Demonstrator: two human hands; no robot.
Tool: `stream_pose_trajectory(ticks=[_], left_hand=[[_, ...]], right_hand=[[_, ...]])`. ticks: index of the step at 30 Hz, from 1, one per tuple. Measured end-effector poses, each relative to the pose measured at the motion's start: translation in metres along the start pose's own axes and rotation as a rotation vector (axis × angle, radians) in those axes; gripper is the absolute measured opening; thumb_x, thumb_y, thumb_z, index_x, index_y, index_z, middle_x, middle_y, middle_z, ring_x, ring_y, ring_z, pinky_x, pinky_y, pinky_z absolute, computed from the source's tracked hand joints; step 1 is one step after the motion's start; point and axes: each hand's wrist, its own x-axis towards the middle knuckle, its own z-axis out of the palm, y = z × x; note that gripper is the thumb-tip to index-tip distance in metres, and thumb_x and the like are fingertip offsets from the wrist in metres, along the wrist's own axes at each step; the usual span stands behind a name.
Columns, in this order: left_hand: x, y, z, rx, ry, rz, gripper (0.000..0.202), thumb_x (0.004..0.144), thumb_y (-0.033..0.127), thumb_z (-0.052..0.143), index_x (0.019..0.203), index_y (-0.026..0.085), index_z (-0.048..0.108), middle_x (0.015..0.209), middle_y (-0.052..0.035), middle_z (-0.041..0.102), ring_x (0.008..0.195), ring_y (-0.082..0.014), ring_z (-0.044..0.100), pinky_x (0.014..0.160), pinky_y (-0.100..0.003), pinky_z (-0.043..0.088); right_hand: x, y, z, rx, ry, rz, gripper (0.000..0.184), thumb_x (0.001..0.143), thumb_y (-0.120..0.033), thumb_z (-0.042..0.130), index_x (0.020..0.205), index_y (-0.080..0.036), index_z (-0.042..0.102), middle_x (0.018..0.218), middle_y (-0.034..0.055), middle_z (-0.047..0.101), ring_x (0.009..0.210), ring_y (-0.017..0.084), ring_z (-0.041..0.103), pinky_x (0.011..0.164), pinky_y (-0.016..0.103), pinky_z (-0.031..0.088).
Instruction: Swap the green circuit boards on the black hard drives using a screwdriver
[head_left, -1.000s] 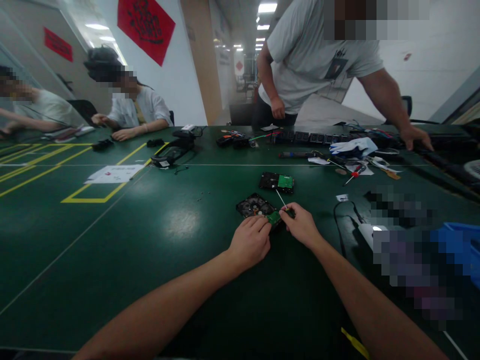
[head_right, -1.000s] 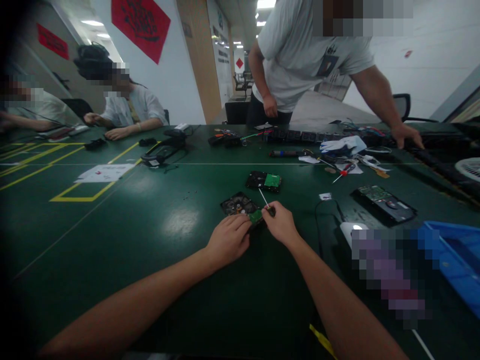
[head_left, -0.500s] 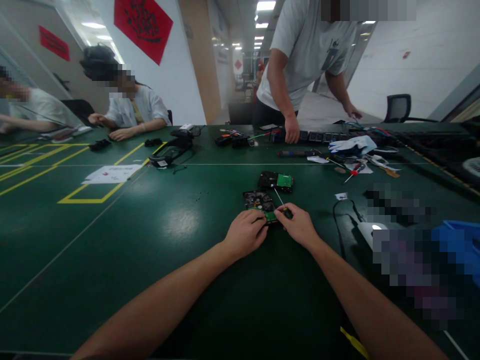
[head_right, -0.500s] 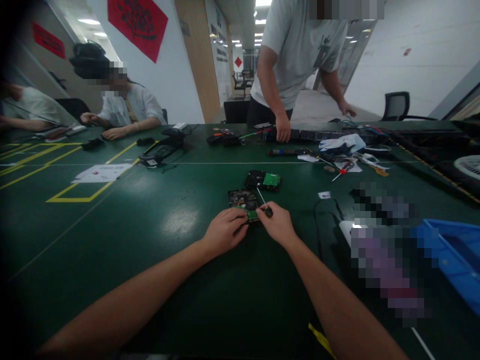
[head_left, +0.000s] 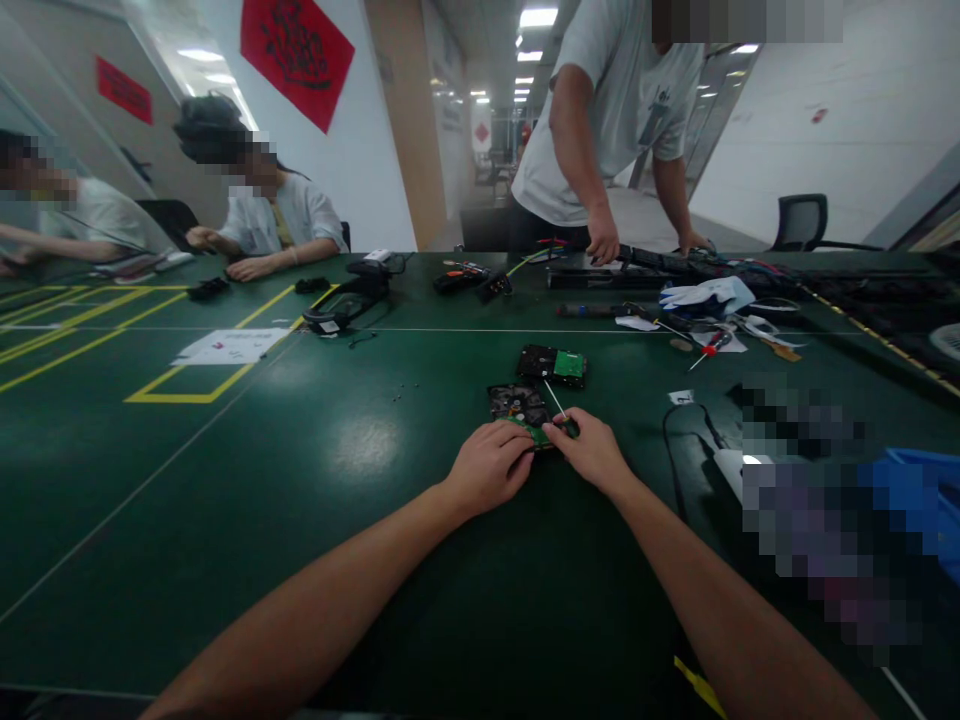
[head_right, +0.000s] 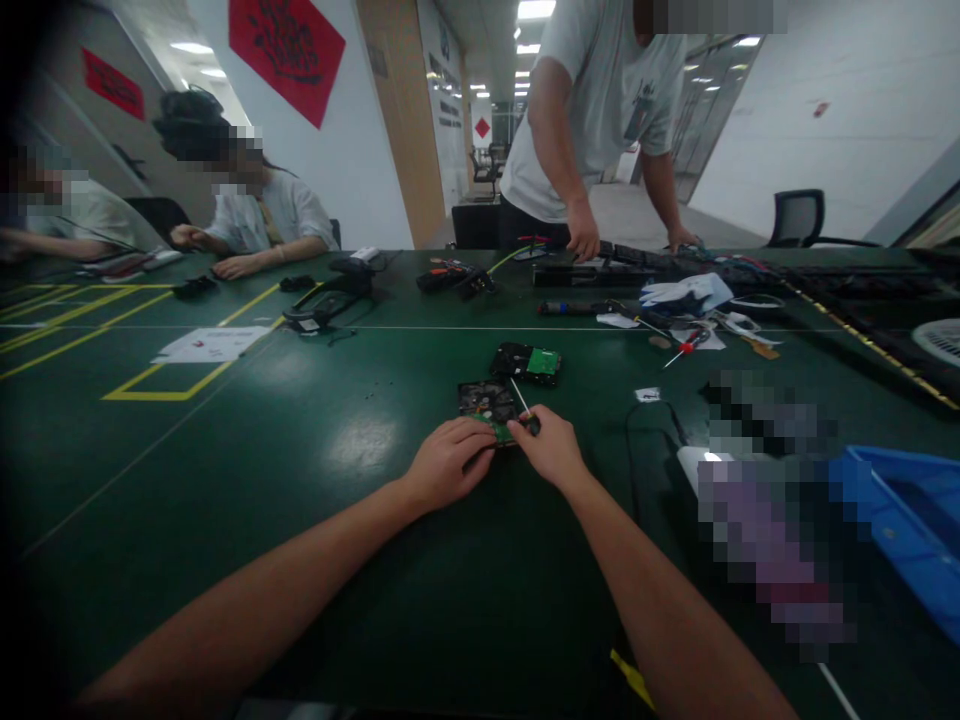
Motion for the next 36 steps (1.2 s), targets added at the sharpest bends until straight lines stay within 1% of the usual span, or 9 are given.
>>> stream_pose_trajectory(ticks=[3, 6, 9, 13, 17, 20, 26, 29, 36], left_hand=[[0.001, -0.002, -0.002, 0.028, 0.017, -0.067, 0.020, 0.099, 0.029, 0.054, 0.105, 0.019, 0.070, 0.108, -0.0085, 0.072, 0.100, -0.0218, 0.065, 0.091, -0.039, 0.053], [0.002, -0.019, -0.007, 0.113, 0.067, -0.195, 0.023, 0.101, 0.031, 0.051, 0.099, 0.019, 0.070, 0.105, -0.0093, 0.071, 0.099, -0.0233, 0.064, 0.090, -0.039, 0.051], [-0.002, -0.056, -0.017, 0.262, 0.110, -0.415, 0.022, 0.098, 0.030, 0.053, 0.107, 0.019, 0.070, 0.109, -0.0111, 0.070, 0.107, -0.0273, 0.061, 0.095, -0.041, 0.049], [-0.019, -0.115, -0.044, 0.445, 0.145, -0.759, 0.034, 0.096, 0.032, 0.054, 0.122, 0.018, 0.069, 0.120, -0.0140, 0.066, 0.117, -0.0315, 0.057, 0.101, -0.043, 0.046], [-0.040, -0.153, -0.071, 0.540, 0.066, -0.999, 0.039, 0.097, 0.038, 0.050, 0.126, 0.021, 0.071, 0.125, -0.0150, 0.064, 0.120, -0.0332, 0.056, 0.102, -0.044, 0.044], [-0.046, -0.163, -0.077, 0.540, 0.024, -1.027, 0.042, 0.101, 0.036, 0.042, 0.126, 0.021, 0.072, 0.122, -0.0153, 0.066, 0.113, -0.0312, 0.060, 0.098, -0.041, 0.046], [-0.041, -0.167, -0.067, 0.553, -0.074, -1.018, 0.045, 0.097, 0.051, 0.050, 0.114, 0.018, 0.076, 0.119, -0.0193, 0.068, 0.112, -0.0348, 0.060, 0.096, -0.043, 0.047], [-0.041, -0.170, -0.067, 0.551, -0.109, -1.016, 0.040, 0.098, 0.045, 0.050, 0.110, 0.019, 0.077, 0.115, -0.0183, 0.070, 0.110, -0.0326, 0.062, 0.095, -0.041, 0.047], [-0.039, -0.176, -0.070, 0.507, -0.118, -1.008, 0.038, 0.098, 0.037, 0.050, 0.119, 0.022, 0.077, 0.117, -0.0144, 0.074, 0.107, -0.0302, 0.067, 0.091, -0.037, 0.050]], right_hand=[[-0.002, -0.001, -0.002, 0.021, -0.030, 0.015, 0.031, 0.086, -0.052, 0.068, 0.097, -0.023, 0.068, 0.074, 0.0018, 0.069, 0.060, 0.019, 0.063, 0.055, 0.029, 0.045], [-0.003, -0.003, -0.004, 0.040, -0.056, 0.034, 0.032, 0.087, -0.052, 0.068, 0.099, -0.023, 0.068, 0.071, 0.0019, 0.069, 0.059, 0.019, 0.063, 0.053, 0.029, 0.044], [-0.004, -0.003, -0.005, 0.043, -0.070, 0.043, 0.035, 0.088, -0.054, 0.067, 0.102, -0.022, 0.068, 0.071, 0.0022, 0.068, 0.058, 0.019, 0.063, 0.051, 0.029, 0.043], [-0.004, -0.001, -0.005, 0.035, -0.065, 0.034, 0.036, 0.088, -0.055, 0.067, 0.102, -0.022, 0.068, 0.071, 0.0020, 0.068, 0.057, 0.019, 0.063, 0.051, 0.029, 0.044], [-0.004, -0.001, -0.005, 0.035, -0.076, 0.035, 0.037, 0.088, -0.056, 0.066, 0.103, -0.022, 0.068, 0.072, 0.0012, 0.067, 0.058, 0.018, 0.063, 0.051, 0.029, 0.044], [-0.005, -0.003, -0.005, 0.031, -0.082, 0.038, 0.038, 0.088, -0.056, 0.066, 0.104, -0.022, 0.068, 0.072, 0.0012, 0.067, 0.057, 0.018, 0.062, 0.051, 0.030, 0.044], [-0.004, -0.001, -0.004, 0.027, -0.069, 0.026, 0.036, 0.088, -0.056, 0.066, 0.102, -0.022, 0.067, 0.066, -0.0007, 0.064, 0.056, 0.018, 0.061, 0.052, 0.030, 0.043], [-0.004, 0.000, -0.003, 0.021, -0.062, 0.003, 0.036, 0.088, -0.055, 0.066, 0.102, -0.022, 0.067, 0.070, -0.0002, 0.066, 0.058, 0.018, 0.061, 0.054, 0.029, 0.043], [-0.003, 0.001, -0.002, 0.030, -0.044, -0.011, 0.036, 0.089, -0.055, 0.065, 0.102, -0.022, 0.068, 0.080, 0.0021, 0.070, 0.060, 0.017, 0.062, 0.058, 0.030, 0.045]])
